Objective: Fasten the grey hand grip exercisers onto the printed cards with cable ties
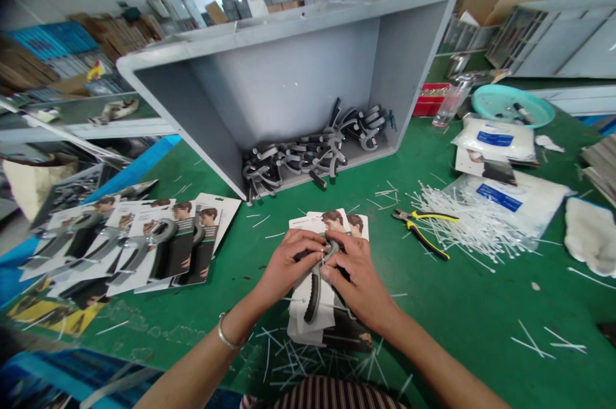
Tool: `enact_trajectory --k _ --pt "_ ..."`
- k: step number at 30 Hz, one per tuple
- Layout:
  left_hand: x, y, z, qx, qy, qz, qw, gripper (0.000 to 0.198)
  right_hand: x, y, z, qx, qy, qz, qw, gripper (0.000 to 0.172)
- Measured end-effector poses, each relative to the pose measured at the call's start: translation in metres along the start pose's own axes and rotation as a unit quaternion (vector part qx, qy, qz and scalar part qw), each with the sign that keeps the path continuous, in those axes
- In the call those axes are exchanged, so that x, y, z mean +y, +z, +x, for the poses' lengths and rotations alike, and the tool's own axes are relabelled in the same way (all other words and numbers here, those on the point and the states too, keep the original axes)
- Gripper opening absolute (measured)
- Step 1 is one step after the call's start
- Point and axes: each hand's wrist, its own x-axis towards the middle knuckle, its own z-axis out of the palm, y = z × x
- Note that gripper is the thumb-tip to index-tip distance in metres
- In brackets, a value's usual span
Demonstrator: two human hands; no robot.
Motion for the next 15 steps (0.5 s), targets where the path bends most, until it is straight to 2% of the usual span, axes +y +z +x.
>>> enact_trajectory --k 15 --pt "0.0009 -0.0004 -0.0035 0.010 0.012 0.006 1.000 0.008 0.0014 0.0027 -0.0008 0.005 -0.017 -0.025 1.000 0.019"
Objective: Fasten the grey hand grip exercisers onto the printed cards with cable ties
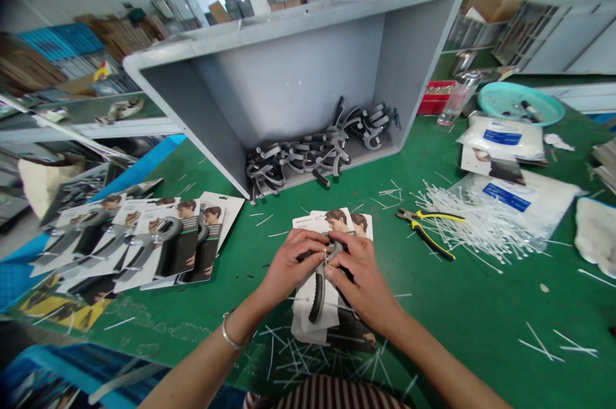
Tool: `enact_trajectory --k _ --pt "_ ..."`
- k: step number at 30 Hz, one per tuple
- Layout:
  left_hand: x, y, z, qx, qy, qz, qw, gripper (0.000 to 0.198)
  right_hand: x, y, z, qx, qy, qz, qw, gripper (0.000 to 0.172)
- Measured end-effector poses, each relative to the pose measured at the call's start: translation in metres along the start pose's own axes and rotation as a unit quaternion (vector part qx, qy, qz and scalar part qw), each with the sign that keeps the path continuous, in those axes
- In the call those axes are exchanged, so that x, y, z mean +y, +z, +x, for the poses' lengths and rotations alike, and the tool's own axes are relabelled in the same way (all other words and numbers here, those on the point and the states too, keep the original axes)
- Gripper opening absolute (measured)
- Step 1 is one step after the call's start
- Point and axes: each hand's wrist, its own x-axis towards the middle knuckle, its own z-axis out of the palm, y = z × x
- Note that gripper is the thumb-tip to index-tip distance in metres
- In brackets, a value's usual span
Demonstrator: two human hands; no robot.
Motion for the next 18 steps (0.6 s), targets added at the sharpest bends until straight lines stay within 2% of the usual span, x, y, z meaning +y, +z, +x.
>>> enact_trajectory --k 11,15,18 --pt "-0.001 -0.001 0.001 -0.005 0.017 0.004 1.000 0.009 0.002 0.001 -0.001 0.008 0.000 0.006 1.000 0.016" --pt "0.002 -0.006 -0.001 -0.044 0.044 0.031 0.998 0.012 -0.001 -0.001 0.005 0.016 0.025 0.030 0.999 0.017" --pt "0.009 -0.010 0.000 -0.063 0.017 0.013 0.998 0.013 -0.004 -0.002 0.009 0.026 0.038 0.048 0.998 0.018"
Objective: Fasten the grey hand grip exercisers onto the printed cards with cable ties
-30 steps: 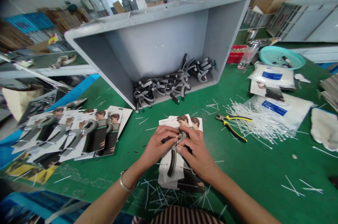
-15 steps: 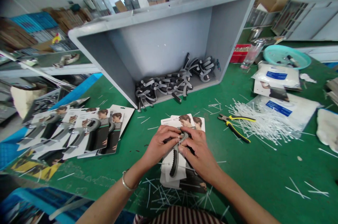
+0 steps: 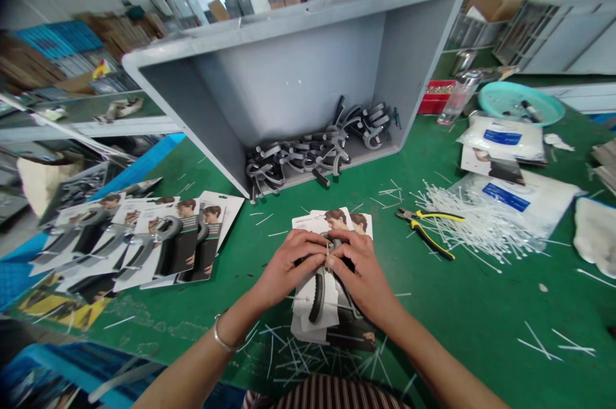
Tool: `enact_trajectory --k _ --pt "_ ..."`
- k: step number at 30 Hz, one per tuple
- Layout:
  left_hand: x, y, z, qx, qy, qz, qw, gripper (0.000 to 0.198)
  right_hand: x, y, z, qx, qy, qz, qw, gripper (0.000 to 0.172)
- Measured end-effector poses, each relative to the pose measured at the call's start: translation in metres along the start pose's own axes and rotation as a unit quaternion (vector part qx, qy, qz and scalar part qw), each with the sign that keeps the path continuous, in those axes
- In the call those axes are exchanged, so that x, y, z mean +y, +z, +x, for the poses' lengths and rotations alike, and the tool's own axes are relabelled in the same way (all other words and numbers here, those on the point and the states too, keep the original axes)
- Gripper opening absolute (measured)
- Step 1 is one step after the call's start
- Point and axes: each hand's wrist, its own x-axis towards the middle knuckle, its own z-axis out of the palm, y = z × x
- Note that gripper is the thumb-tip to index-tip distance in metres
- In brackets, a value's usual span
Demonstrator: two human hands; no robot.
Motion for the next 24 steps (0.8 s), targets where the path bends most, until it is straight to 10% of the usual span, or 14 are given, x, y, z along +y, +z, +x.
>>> enact_trajectory --k 9,16,21,24 --pt "0.024 0.008 0.001 0.096 -0.033 0.052 0.993 0.011 0.007 0.008 -0.002 0.026 -0.022 -0.006 0.999 0.020" --pt "0.037 0.030 -0.036 0.001 0.101 0.187 0.977 0.012 0.012 0.014 -0.002 0.040 -0.064 -0.057 0.996 0.036" --pt "0.038 0.023 -0.039 0.092 0.029 0.095 0.991 0.012 0.013 0.014 -0.001 0.037 -0.070 -0.055 0.995 0.040" --pt "0.040 0.030 -0.041 0.036 0.062 0.175 0.982 0.014 0.015 0.016 0.000 0.040 -0.075 -0.052 0.995 0.040"
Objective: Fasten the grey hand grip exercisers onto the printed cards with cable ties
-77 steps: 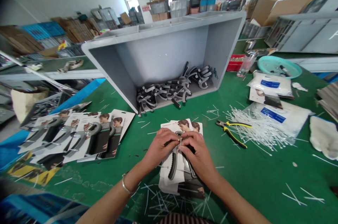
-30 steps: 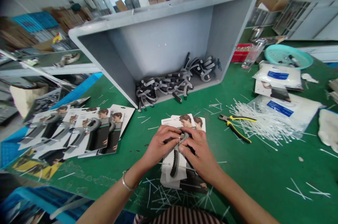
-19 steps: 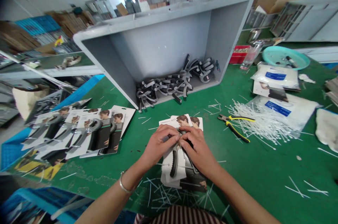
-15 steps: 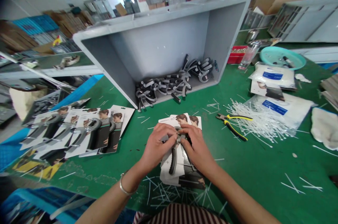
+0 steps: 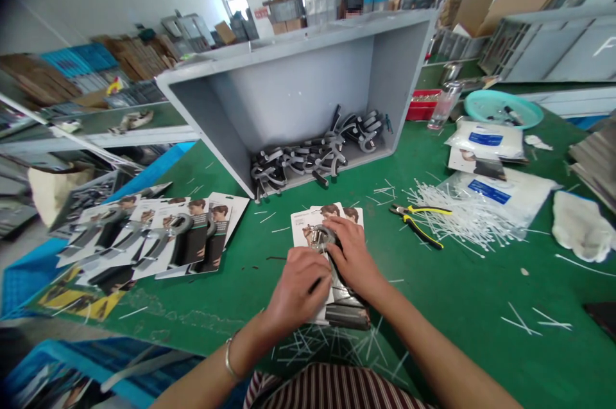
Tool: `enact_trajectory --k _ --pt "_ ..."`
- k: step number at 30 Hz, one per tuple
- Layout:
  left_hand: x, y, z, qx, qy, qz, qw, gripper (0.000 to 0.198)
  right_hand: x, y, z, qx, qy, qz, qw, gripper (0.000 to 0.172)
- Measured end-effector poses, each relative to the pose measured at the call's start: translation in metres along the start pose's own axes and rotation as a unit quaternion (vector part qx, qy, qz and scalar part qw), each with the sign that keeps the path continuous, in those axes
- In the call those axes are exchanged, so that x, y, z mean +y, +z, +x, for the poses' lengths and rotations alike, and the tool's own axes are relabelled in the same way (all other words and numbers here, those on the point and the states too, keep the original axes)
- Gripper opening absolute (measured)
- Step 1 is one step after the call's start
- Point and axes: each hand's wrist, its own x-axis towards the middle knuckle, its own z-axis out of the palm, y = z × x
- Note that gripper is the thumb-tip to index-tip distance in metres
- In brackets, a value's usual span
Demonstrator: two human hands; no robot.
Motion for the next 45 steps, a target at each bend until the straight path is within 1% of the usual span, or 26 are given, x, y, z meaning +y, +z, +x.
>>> enact_trajectory --k 2,3,4,5,6,8,9,10,11,13,16,18,20,22,24,28,31,33,35,37,39,40,41,45 --pt "0.007 0.006 -0.002 -0.073 0.045 0.092 0.992 0.015 0.001 0.000 0.001 -0.003 -0.004 0.005 1.000 0.038" --pt "0.011 0.007 -0.003 -0.094 0.054 0.126 0.986 0.015 0.000 -0.001 0.002 -0.006 -0.003 0.010 1.000 0.036" --pt "0.015 0.006 -0.004 -0.101 0.047 0.147 0.983 0.013 -0.001 -0.004 0.001 -0.006 0.002 0.017 1.000 0.034" --pt "0.019 0.004 -0.006 -0.094 0.024 0.155 0.983 0.010 -0.004 -0.009 0.000 -0.006 0.009 0.025 1.000 0.030" --pt "0.022 0.000 -0.009 -0.077 -0.010 0.157 0.985 0.015 -0.007 -0.015 -0.002 -0.007 0.016 0.034 0.999 0.025" --pt "0.024 -0.009 -0.020 -0.034 -0.100 0.158 0.982 0.044 -0.018 -0.031 -0.009 -0.028 0.018 0.037 0.999 0.016" --pt "0.024 -0.013 -0.026 -0.022 -0.144 0.159 0.976 0.055 -0.025 -0.039 -0.014 -0.052 0.008 0.025 0.998 0.015" --pt "0.022 -0.016 -0.033 -0.021 -0.179 0.156 0.971 0.058 -0.032 -0.045 -0.019 -0.083 -0.009 0.003 0.997 0.015" --pt "0.020 -0.018 -0.039 -0.028 -0.204 0.147 0.968 0.053 -0.039 -0.050 -0.024 -0.115 -0.030 -0.029 0.993 0.016" --pt "0.016 -0.019 -0.048 -0.050 -0.226 0.112 0.966 0.035 -0.051 -0.052 -0.032 -0.163 -0.067 -0.099 0.979 0.014" --pt "0.012 -0.017 -0.051 -0.051 -0.222 0.074 0.971 0.013 -0.061 -0.041 -0.036 -0.187 -0.093 -0.169 0.963 0.011" --pt "0.009 -0.018 -0.050 -0.044 -0.218 0.053 0.974 0.008 -0.062 -0.034 -0.035 -0.188 -0.088 -0.168 0.964 0.009" --pt "0.004 -0.023 -0.051 -0.036 -0.216 -0.007 0.976 0.010 -0.059 -0.032 -0.033 -0.186 -0.063 -0.123 0.973 0.009" --pt "-0.002 -0.029 -0.054 -0.020 -0.210 -0.082 0.974 0.014 -0.054 -0.034 -0.032 -0.187 -0.029 -0.067 0.980 0.009" --pt "-0.007 -0.031 -0.056 -0.001 -0.194 -0.134 0.972 0.016 -0.051 -0.037 -0.031 -0.189 -0.012 -0.033 0.981 0.009" --pt "-0.011 -0.024 -0.052 0.029 -0.157 -0.194 0.968 0.017 -0.050 -0.033 -0.029 -0.156 -0.015 0.003 0.988 0.011" --pt "-0.010 -0.017 -0.047 0.047 -0.168 -0.222 0.959 0.014 -0.050 -0.024 -0.028 -0.120 0.019 -0.002 0.993 0.006" --pt "-0.009 -0.014 -0.046 0.056 -0.181 -0.246 0.950 0.012 -0.049 -0.022 -0.028 -0.110 0.030 -0.015 0.993 0.006" --pt "-0.009 -0.012 -0.047 0.071 -0.210 -0.281 0.934 0.010 -0.047 -0.024 -0.029 -0.118 0.011 -0.026 0.993 0.010" --pt "-0.009 -0.009 -0.048 0.083 -0.264 -0.335 0.900 0.013 -0.044 -0.029 -0.030 -0.134 -0.016 -0.040 0.990 0.013" --pt "-0.009 -0.005 -0.048 0.081 -0.315 -0.385 0.864 0.016 -0.042 -0.035 -0.030 -0.147 -0.035 -0.062 0.987 0.013" --pt "-0.008 -0.003 -0.048 0.077 -0.324 -0.397 0.855 0.015 -0.040 -0.037 -0.030 -0.154 -0.042 -0.073 0.984 0.014" --pt "-0.008 -0.001 -0.047 0.074 -0.323 -0.396 0.857 0.012 -0.039 -0.039 -0.030 -0.160 -0.047 -0.083 0.982 0.014" --pt "-0.006 -0.001 -0.041 0.069 -0.276 -0.326 0.901 0.007 -0.041 -0.041 -0.030 -0.173 -0.057 -0.110 0.977 0.015"
